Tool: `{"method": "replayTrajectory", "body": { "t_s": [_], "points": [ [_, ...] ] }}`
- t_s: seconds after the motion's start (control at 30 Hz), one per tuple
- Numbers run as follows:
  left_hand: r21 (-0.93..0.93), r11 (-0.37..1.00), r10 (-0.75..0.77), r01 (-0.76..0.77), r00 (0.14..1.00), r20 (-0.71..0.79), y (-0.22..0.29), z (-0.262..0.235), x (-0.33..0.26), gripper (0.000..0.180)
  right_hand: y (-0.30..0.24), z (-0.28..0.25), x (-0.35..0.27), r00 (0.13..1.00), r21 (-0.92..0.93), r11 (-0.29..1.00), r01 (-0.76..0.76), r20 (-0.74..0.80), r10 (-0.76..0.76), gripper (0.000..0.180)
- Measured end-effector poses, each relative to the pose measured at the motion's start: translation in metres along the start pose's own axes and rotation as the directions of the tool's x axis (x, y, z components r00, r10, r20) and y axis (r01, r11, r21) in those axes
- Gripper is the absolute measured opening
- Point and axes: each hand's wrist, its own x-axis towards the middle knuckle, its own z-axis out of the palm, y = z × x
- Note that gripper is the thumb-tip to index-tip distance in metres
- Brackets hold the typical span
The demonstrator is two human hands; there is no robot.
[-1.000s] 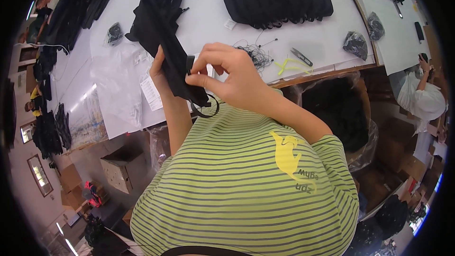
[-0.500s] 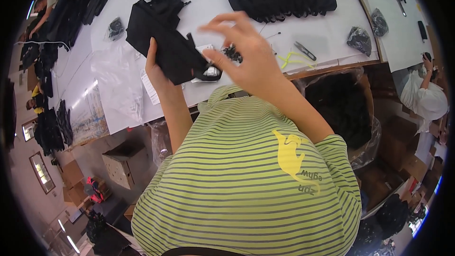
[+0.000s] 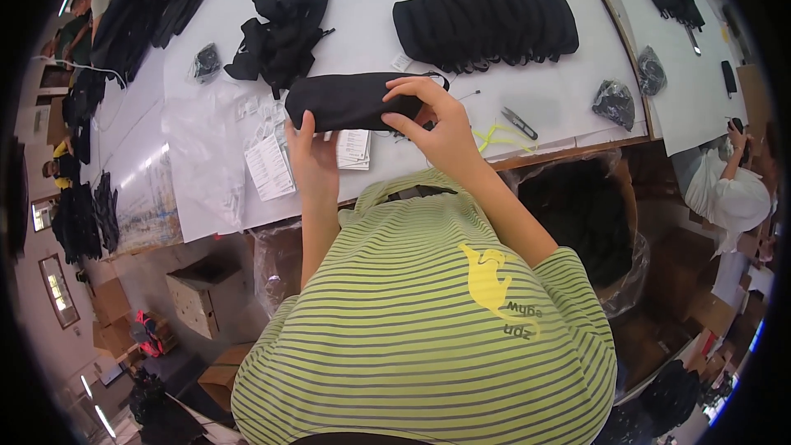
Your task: The recorder is attaching white paper labels with strings to small black fabric pouches on a production line.
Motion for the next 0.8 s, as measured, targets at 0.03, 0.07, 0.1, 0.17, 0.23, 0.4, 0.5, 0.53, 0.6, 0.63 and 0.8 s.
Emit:
{"method": "replayTrajectory", "body": {
  "t_s": [0.03,0.07,0.1,0.17,0.23,0.4,0.5,0.53,0.6,0.63,0.8],
  "points": [
    [0.224,0.943,0.264,-0.248,0.963,-0.048,-0.001,0.001,0.001,0.04,0.004,-0.006,0.001,1.0,-0.003,1.0,0.001,-0.006,-0.001,0.021],
    [0.222,0.944,0.26,-0.244,0.965,-0.043,0.002,0.001,0.003,0.04,0.011,-0.012,0.001,0.997,0.074,0.995,-0.072,0.033,0.069,0.019],
    [0.369,0.88,0.277,-0.3,0.954,0.114,0.007,0.0,0.007,0.035,0.016,-0.017,0.002,0.988,0.148,0.978,-0.146,0.075,0.137,0.018],
    [0.488,0.794,0.259,-0.363,0.928,0.27,0.012,-0.007,0.013,0.031,0.016,-0.029,0.004,0.981,0.176,0.967,-0.187,0.09,0.173,0.018],
    [0.618,0.658,0.255,-0.43,0.9,0.354,0.003,-0.01,0.022,0.02,0.016,-0.042,0.007,0.974,0.196,0.955,-0.222,0.087,0.209,0.017],
    [0.667,0.719,0.139,-0.196,0.98,0.139,-0.031,0.002,0.025,0.012,0.04,-0.078,0.014,0.937,0.162,0.923,-0.35,0.05,0.346,0.02],
    [0.752,0.645,0.123,-0.139,0.989,0.078,-0.056,-0.027,0.046,0.017,0.083,-0.128,0.018,0.914,0.227,0.909,-0.35,-0.129,0.384,0.022],
    [0.886,0.442,0.154,-0.139,0.985,0.077,-0.062,-0.047,0.052,0.026,0.096,-0.153,0.02,0.891,0.293,0.903,-0.314,-0.236,0.387,0.023],
    [0.995,0.016,0.194,-0.097,0.977,0.093,-0.068,-0.094,0.056,0.045,0.112,-0.207,0.027,0.759,0.504,0.809,-0.302,-0.387,0.524,0.029],
    [0.981,-0.182,0.193,-0.068,0.976,0.104,-0.072,-0.113,0.052,0.055,0.124,-0.234,0.031,0.721,0.629,0.755,-0.184,-0.436,0.539,0.028],
    [0.931,-0.36,0.26,-0.056,0.953,0.158,-0.091,-0.128,0.034,0.065,0.199,-0.36,0.054,0.483,0.826,0.465,0.319,-0.564,0.67,0.031]
  ]
}}
